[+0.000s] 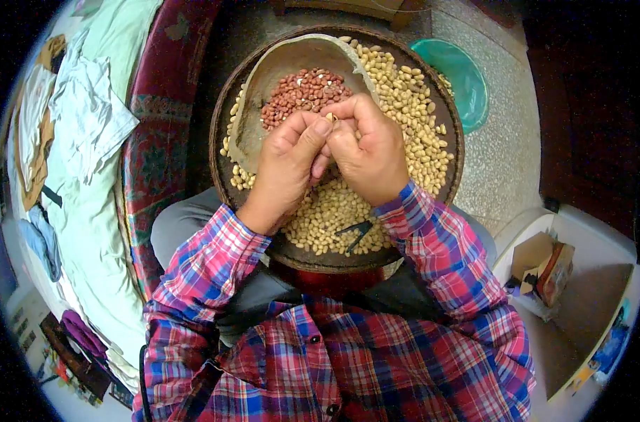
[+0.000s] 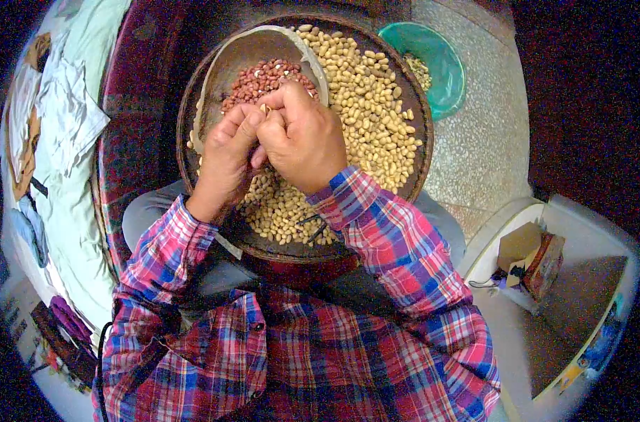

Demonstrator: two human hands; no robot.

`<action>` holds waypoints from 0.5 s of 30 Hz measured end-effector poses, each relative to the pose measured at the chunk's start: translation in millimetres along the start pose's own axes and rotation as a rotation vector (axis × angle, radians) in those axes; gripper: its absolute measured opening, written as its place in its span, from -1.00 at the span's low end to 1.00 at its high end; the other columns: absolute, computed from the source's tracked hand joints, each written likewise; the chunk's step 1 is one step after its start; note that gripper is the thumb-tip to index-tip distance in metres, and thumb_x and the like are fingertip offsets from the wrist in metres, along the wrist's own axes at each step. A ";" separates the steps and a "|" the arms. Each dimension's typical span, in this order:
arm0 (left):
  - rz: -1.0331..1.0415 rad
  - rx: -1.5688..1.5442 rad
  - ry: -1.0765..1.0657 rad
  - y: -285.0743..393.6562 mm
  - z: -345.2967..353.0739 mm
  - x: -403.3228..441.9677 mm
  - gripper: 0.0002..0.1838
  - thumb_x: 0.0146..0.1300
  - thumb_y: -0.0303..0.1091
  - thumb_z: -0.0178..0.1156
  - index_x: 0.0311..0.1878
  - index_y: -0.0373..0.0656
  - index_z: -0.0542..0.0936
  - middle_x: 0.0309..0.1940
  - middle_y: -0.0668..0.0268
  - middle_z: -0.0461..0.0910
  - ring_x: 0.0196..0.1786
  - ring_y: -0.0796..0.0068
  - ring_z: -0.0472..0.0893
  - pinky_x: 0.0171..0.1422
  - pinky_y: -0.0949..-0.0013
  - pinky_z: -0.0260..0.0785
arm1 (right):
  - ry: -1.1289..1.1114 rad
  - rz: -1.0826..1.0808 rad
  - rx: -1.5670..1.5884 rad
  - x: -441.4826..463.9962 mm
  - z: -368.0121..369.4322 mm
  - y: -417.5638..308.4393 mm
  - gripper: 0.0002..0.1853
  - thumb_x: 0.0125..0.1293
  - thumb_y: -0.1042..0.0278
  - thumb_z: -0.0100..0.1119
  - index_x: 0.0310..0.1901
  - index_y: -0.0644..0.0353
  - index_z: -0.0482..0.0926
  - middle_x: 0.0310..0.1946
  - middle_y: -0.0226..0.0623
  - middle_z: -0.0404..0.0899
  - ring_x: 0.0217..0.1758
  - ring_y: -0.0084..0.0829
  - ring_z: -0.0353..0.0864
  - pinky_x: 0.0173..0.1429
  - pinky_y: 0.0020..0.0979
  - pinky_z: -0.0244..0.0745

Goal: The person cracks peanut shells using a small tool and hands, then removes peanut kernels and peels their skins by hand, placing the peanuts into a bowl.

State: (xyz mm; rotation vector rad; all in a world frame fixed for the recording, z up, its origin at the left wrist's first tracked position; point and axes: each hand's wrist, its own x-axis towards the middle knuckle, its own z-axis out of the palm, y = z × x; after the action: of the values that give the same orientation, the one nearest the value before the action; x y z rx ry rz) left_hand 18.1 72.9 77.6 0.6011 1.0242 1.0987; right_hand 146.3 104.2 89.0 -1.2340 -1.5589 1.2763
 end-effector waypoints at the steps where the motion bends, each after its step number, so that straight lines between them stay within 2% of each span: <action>1: 0.030 0.023 0.031 -1.9 1.5 -0.5 -0.78 0.39 -0.19 0.07 -0.24 -0.14 0.48 -0.55 0.49 0.43 -0.62 0.78 0.29 -0.59 0.68 0.07 | -0.001 0.001 0.000 -1.5 0.5 -1.1 -0.87 0.23 0.41 0.05 -0.27 0.30 0.46 -0.57 -0.16 0.59 -0.56 -0.35 0.65 -0.48 -0.33 0.50; 5: 0.085 0.068 0.084 -4.3 3.1 0.8 -0.77 0.40 -0.17 0.05 -0.24 -0.14 0.48 -0.56 0.49 0.42 -0.62 0.78 0.28 -0.58 0.68 0.06 | -0.004 0.069 0.077 -2.0 4.2 -1.4 -0.86 0.25 0.44 0.01 -0.22 0.34 0.41 -0.59 -0.13 0.58 -0.60 -0.37 0.64 -0.49 -0.34 0.50; 10: -0.047 -0.010 0.099 8.2 4.7 -0.3 -0.76 0.41 -0.14 0.02 -0.19 -0.12 0.49 -0.57 0.51 0.40 -0.62 0.77 0.27 -0.59 0.66 0.04 | -0.008 0.108 0.326 -0.2 2.1 -2.4 -0.89 0.27 0.51 -0.05 -0.21 0.32 0.41 -0.55 -0.21 0.56 -0.59 -0.42 0.62 -0.47 -0.40 0.51; 12: -0.027 0.002 0.107 14.4 5.2 -0.3 -0.77 0.41 -0.15 0.03 -0.19 -0.12 0.50 -0.57 0.51 0.41 -0.62 0.78 0.28 -0.58 0.66 0.05 | -0.006 0.210 0.503 -0.4 0.5 -8.5 -0.89 0.27 0.55 -0.10 -0.19 0.30 0.41 -0.51 -0.29 0.53 -0.57 -0.52 0.55 -0.48 -0.46 0.47; 14: -0.007 0.014 0.114 19.4 1.5 1.1 -0.78 0.40 -0.16 0.04 -0.19 -0.11 0.51 -0.57 0.50 0.42 -0.61 0.78 0.29 -0.58 0.66 0.05 | 0.012 0.216 0.441 2.7 -3.6 4.4 -0.88 0.27 0.55 -0.10 -0.17 0.30 0.40 -0.51 -0.32 0.51 -0.58 -0.57 0.47 -0.51 -0.51 0.39; 15: 0.057 0.199 0.124 22.4 -3.7 3.6 -0.79 0.38 -0.19 0.07 -0.21 -0.13 0.53 -0.55 0.50 0.45 -0.58 0.76 0.33 -0.55 0.64 0.11 | 0.029 0.221 0.379 3.9 -6.7 7.7 -0.87 0.26 0.55 -0.10 -0.16 0.29 0.40 -0.50 -0.36 0.48 -0.59 -0.62 0.40 -0.55 -0.56 0.32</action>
State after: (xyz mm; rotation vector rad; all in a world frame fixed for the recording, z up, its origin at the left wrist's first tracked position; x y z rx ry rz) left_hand 5.6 84.2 93.1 0.7325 1.2394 1.1026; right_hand 153.3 109.8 82.8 -1.1909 -1.1132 1.6002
